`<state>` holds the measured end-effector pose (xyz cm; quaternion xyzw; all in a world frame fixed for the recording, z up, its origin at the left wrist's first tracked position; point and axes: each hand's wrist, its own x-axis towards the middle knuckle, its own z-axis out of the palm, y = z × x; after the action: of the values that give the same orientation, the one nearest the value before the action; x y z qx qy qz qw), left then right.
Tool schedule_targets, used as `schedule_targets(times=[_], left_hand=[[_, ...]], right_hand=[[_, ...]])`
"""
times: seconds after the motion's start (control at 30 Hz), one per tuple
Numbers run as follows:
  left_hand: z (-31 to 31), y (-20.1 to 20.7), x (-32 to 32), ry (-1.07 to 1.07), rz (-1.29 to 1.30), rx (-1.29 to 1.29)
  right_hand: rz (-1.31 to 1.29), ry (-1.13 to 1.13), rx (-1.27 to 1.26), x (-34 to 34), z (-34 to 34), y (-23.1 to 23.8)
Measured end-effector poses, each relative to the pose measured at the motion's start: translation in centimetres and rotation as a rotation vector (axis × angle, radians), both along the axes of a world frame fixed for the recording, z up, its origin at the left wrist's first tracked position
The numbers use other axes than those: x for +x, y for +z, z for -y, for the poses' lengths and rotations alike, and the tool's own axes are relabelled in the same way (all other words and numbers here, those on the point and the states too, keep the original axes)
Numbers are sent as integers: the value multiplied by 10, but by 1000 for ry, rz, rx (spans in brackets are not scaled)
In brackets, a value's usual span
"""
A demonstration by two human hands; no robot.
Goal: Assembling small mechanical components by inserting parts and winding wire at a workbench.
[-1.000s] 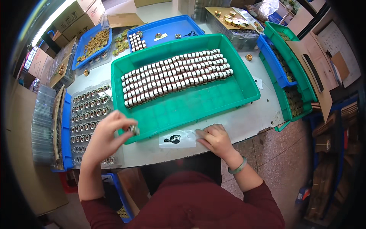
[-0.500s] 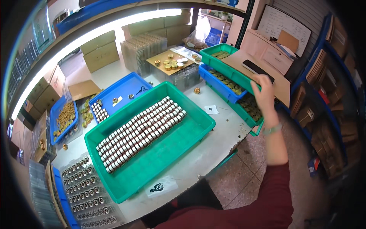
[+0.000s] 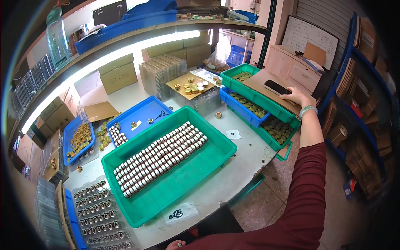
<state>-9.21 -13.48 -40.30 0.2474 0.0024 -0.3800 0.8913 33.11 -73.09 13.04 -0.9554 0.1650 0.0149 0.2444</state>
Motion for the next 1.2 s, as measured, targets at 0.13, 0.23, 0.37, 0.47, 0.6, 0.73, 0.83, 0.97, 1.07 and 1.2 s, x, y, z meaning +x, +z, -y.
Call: schedule_targets(times=[0.13, 0.23, 0.37, 0.47, 0.6, 0.73, 0.83, 0.97, 1.07, 1.2], left_hand=[[-8, -60, -7, 62, 106, 47], [-12, -64, -13, 126, 98, 63], [-7, -59, -2, 227, 7, 51], [2, -41, 17, 301, -59, 43], [27, -5, 61, 380, -145, 25], [58, 41, 107, 467, -245, 20], [104, 114, 139, 523, -327, 38], [183, 227, 192, 575, -447, 68], [126, 144, 146, 526, -383, 96], [17, 19, 53, 247, -46, 120]], right_hand=[[89, -41, -142, 9, 16, 1], [138, -53, -285, 35, 18, -17], [198, -84, -429, 40, 21, -21], [435, -29, -240, 22, 10, -9], [800, 32, 325, -11, -16, -16], [799, -65, 1521, -91, -125, -17], [573, -24, 1749, -118, -143, -68], [457, 269, 2225, -143, -168, -114], [460, 249, 2360, -150, -189, -123], [477, 165, 2423, -144, -196, -150]])
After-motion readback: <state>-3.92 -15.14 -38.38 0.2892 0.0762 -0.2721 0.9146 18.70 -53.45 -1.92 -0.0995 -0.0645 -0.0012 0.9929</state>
